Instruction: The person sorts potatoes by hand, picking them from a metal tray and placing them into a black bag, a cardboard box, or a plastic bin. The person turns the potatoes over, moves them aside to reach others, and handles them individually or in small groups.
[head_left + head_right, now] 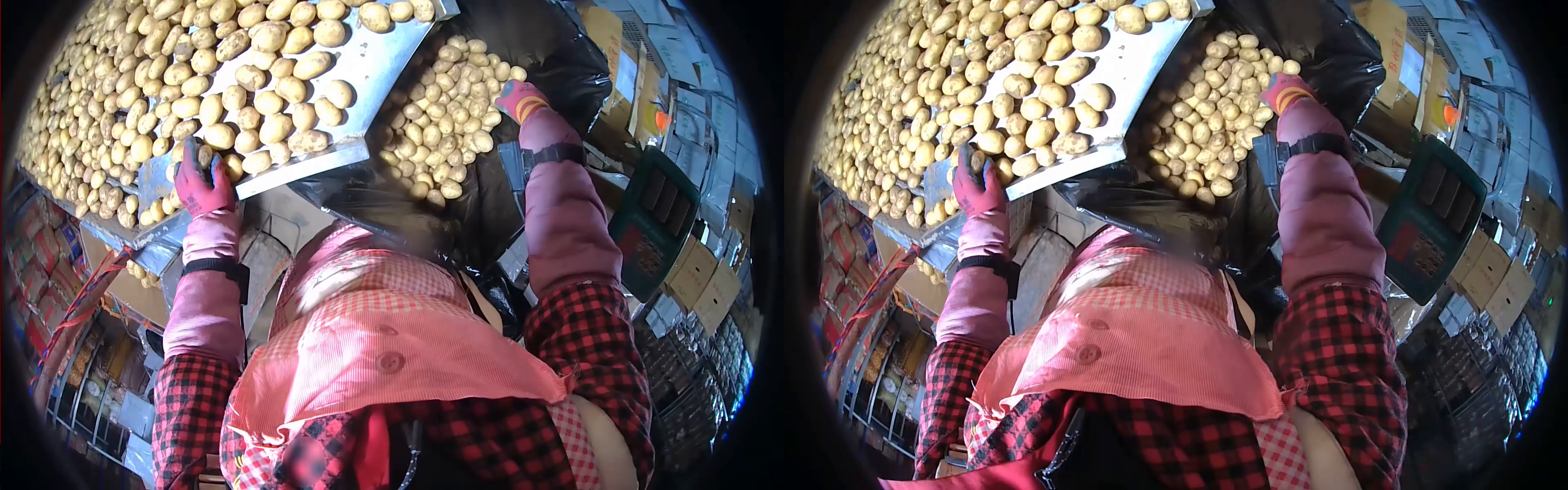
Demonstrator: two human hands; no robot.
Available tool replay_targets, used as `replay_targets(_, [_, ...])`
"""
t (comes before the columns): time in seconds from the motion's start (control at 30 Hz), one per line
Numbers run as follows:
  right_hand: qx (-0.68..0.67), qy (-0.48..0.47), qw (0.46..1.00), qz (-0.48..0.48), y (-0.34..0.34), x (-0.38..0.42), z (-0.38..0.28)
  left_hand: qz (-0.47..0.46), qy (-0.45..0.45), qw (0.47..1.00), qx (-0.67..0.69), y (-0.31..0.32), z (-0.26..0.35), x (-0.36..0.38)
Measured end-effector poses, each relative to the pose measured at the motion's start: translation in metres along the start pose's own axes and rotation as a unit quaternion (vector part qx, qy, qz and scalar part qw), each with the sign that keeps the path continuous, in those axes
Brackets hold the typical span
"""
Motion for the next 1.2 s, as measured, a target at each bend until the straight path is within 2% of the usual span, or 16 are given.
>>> replay_targets(0.1, [0.009, -0.031, 0.99, -0.141, 0.035, 0.001, -0.031, -0.01, -0.005, 1.0, 0.006, 0.003, -0.006, 0.0])
replay_targets(0.23, [0.096, -0.12, 0.969, -0.194, 0.11, 0.001, -0.06, -0.006, -0.009, 1.0, 0.008, 0.001, -0.002, -0.001])
replay_targets(0.3, [0.143, -0.208, 0.939, -0.232, 0.162, -0.016, -0.06, -0.004, -0.009, 1.0, 0.012, 0.002, -0.002, 0.0])
replay_targets(0.43, [0.105, -0.316, 0.899, -0.285, 0.132, 0.04, -0.097, 0.007, -0.01, 1.0, -0.004, 0.006, -0.009, 0.001])
replay_targets(0.5, [0.191, -0.435, 0.833, -0.284, 0.146, 0.067, -0.131, 0.005, -0.01, 1.0, 0.002, 0.003, -0.004, 0.0])
replay_targets(0.57, [0.085, -0.381, 0.836, -0.386, 0.152, 0.102, -0.151, 0.005, -0.012, 1.0, 0.005, 0.002, -0.002, 0.0])
replay_targets(0.63, [0.073, -0.321, 0.839, -0.432, 0.152, 0.13, -0.158, 0.006, -0.013, 1.0, 0.004, 0.003, -0.005, 0.001])
replay_targets(0.7, [0.082, -0.351, 0.805, -0.471, 0.176, 0.113, -0.136, 0.004, 0.001, 1.0, -0.013, 0.001, -0.003, -0.001])
replay_targets(0.77, [0.18, -0.301, 0.852, -0.389, 0.102, 0.124, -0.141, 0.007, 0.008, 1.0, -0.006, -0.002, 0.002, -0.001])
replay_targets(0.83, [0.277, -0.316, 0.878, -0.229, 0.115, 0.06, -0.101, 0.006, 0.004, 1.0, 0.001, -0.002, 0.001, 0.002])
replay_targets(0.9, [0.213, -0.259, 0.937, -0.093, 0.043, 0.064, -0.081, 0.007, 0.002, 1.0, 0.011, -0.006, 0.005, -0.001])
replay_targets(0.97, [0.022, -0.254, 0.966, 0.044, 0.004, 0.071, -0.06, -0.011, -0.005, 0.998, 0.057, -0.004, 0.004, -0.002])
replay_targets(1.03, [0.004, -0.101, 0.993, 0.054, -0.022, 0.093, -0.065, -0.001, -0.006, 0.993, 0.114, -0.003, -0.006, -0.001])
replay_targets(1.1, [-0.089, -0.142, 0.982, 0.087, -0.038, 0.133, -0.09, 0.035, -0.05, 0.949, 0.308, 0.012, -0.031, 0.009])
replay_targets(1.17, [-0.091, -0.182, 0.975, 0.094, -0.035, 0.133, -0.118, 0.015, -0.083, 0.917, 0.39, -0.023, -0.022, 0.018])
replay_targets(1.2, [-0.099, -0.195, 0.973, 0.077, -0.04, 0.142, -0.14, -0.019, -0.097, 0.872, 0.48, -0.043, -0.014, 0.021])
Point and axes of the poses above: each hand's wrist, its own x-axis away from the middle knuckle, its own y-axis out of the palm, z = x × y, the point moved 6 cm from there along -x, towards the middle knuckle, and after that the axes turned 5 degrees about -z, right-handed, at the moved point
